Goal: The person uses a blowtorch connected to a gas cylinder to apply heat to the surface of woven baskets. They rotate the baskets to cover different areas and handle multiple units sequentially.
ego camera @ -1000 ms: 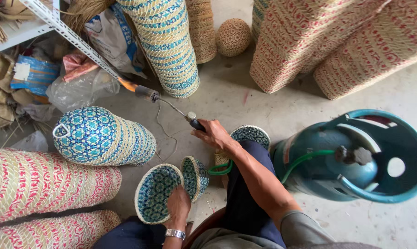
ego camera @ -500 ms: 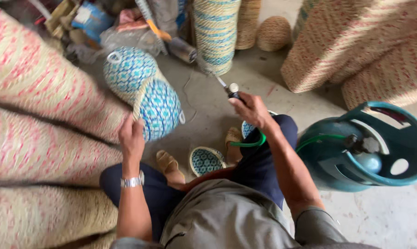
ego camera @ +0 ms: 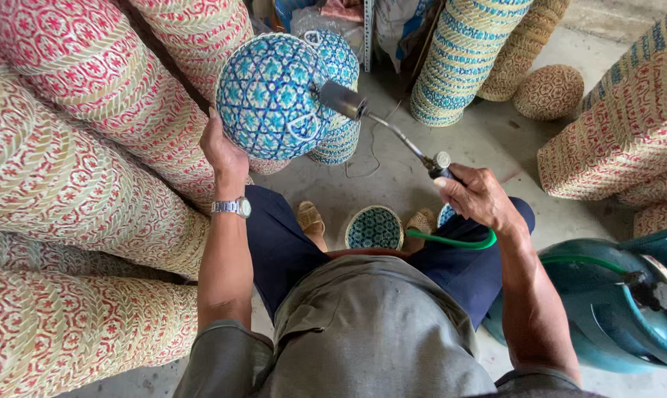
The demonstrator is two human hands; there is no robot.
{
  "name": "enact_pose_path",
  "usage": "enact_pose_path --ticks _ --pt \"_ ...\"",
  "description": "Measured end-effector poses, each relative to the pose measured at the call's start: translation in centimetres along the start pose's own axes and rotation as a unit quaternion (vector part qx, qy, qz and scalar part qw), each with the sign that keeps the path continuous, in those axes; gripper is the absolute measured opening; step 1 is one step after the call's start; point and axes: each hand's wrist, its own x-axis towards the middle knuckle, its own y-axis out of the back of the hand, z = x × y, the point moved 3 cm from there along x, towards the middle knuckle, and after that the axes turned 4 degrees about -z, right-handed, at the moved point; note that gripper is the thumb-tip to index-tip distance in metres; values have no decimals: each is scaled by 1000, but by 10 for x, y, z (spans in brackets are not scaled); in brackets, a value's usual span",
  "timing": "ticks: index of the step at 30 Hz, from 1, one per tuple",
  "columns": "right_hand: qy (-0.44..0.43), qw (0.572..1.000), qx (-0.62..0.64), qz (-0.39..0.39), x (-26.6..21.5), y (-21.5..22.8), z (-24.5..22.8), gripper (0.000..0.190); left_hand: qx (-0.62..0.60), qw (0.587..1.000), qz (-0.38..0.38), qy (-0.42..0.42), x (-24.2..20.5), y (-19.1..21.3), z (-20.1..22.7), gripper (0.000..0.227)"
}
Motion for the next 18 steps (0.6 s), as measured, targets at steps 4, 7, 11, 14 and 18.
enact_pose_path --ticks 4,7,11,14,18 --pt "14 1000 -7 24 -3 0 -5 41 -90 993 -12 72 -1 -9 13 51" --pt "6 1000 -3 13 1 1 -5 41 -110 988 -33 104 -4 -13 14 55" --pt "28 999 -16 15 4 -2 0 42 -161 977 -14 137 -5 -11 5 55" --pt "8 1000 -15 20 4 -4 3 42 -218 963 -4 157 -3 -11 -7 55" --pt "11 1000 -4 -10 1 -14 8 38 -255 951 21 175 -3 -9 -19 56"
